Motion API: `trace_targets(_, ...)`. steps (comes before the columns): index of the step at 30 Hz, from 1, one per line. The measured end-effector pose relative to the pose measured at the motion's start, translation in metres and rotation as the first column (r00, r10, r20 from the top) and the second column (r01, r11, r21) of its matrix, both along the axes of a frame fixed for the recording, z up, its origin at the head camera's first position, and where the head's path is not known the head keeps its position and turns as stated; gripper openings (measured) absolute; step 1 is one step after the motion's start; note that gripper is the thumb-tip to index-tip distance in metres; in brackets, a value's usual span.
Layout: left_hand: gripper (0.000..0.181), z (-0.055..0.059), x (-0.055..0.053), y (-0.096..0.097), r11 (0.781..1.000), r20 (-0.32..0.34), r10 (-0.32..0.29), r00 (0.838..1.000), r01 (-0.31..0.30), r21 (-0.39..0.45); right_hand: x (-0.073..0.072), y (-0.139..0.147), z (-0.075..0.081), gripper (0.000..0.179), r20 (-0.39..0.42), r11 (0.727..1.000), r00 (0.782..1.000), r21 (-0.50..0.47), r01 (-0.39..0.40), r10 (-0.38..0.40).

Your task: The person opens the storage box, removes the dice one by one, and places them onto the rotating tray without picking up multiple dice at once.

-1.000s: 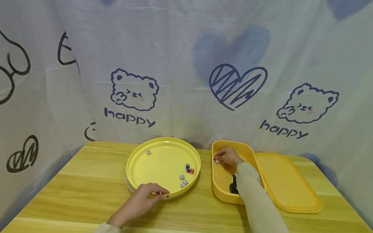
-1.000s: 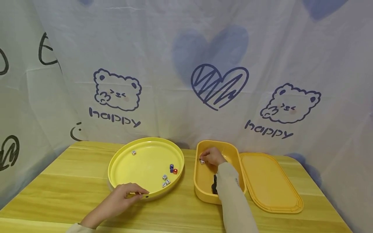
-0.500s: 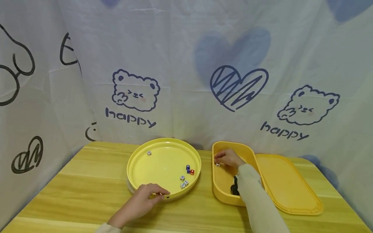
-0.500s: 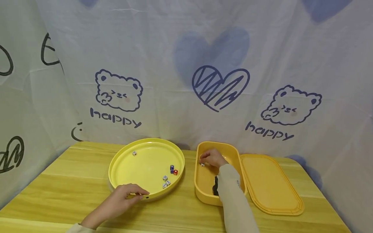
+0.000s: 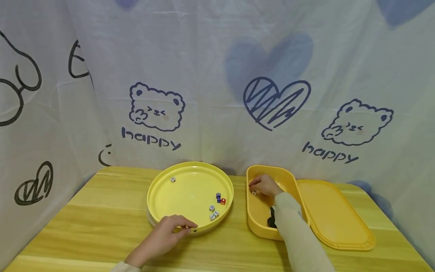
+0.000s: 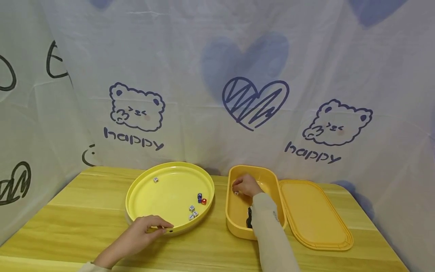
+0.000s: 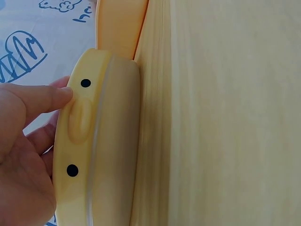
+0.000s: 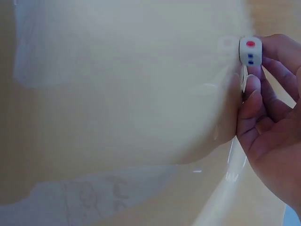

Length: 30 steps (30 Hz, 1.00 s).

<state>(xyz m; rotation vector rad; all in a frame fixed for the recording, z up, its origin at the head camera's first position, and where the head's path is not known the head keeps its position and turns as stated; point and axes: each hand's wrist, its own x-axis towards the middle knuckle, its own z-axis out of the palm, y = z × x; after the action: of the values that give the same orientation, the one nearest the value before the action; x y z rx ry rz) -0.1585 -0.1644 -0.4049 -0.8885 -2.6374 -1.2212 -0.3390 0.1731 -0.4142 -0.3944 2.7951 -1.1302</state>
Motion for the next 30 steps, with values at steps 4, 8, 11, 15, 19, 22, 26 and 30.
trace_targets(4, 0.015, 0.0, 0.0, 0.0, 1.0, 0.017, -0.003, 1.0, 0.003, 0.004, 0.0, 0.002, -0.001, 0.016, -0.017, 0.999, 1.0, -0.036, 0.015, -0.016)
trace_targets(8, 0.015, -0.001, 0.0, 0.001, 1.0, 0.03, -0.015, 0.999, 0.015, 0.008, 0.001, 0.005, 0.003, 0.018, -0.02, 0.996, 0.999, -0.08, 0.039, -0.041)
trace_targets(11, 0.016, -0.001, 0.0, 0.001, 1.0, 0.034, -0.018, 0.999, 0.018, 0.012, 0.0, 0.006, 0.01, 0.018, -0.051, 0.995, 0.998, -0.094, 0.027, -0.032)
trace_targets(15, 0.016, 0.0, -0.001, -0.001, 1.0, 0.031, -0.01, 0.999, 0.009, 0.009, 0.0, 0.006, 0.026, 0.019, -0.074, 0.994, 0.996, -0.106, 0.039, -0.047)
trace_targets(19, 0.016, 0.0, -0.001, -0.002, 1.0, 0.016, -0.007, 1.0, 0.007, 0.005, 0.004, 0.006, 0.046, 0.02, -0.042, 0.99, 0.996, -0.118, 0.079, -0.084)
trace_targets(22, 0.016, -0.001, -0.001, -0.002, 1.0, 0.003, -0.007, 1.0, 0.007, 0.003, 0.008, 0.007, 0.06, 0.021, -0.044, 0.992, 0.997, -0.112, 0.062, -0.067)
trace_targets(26, 0.016, -0.002, -0.001, -0.002, 1.0, -0.003, -0.008, 1.0, 0.008, 0.003, 0.017, 0.01, 0.076, 0.023, -0.066, 0.992, 0.997, -0.119, 0.03, -0.038)
trace_targets(30, 0.016, -0.001, -0.002, -0.001, 1.0, -0.01, -0.01, 1.0, 0.01, 0.001, 0.029, 0.009, 0.087, 0.022, -0.064, 0.99, 0.997, -0.137, 0.025, -0.034)
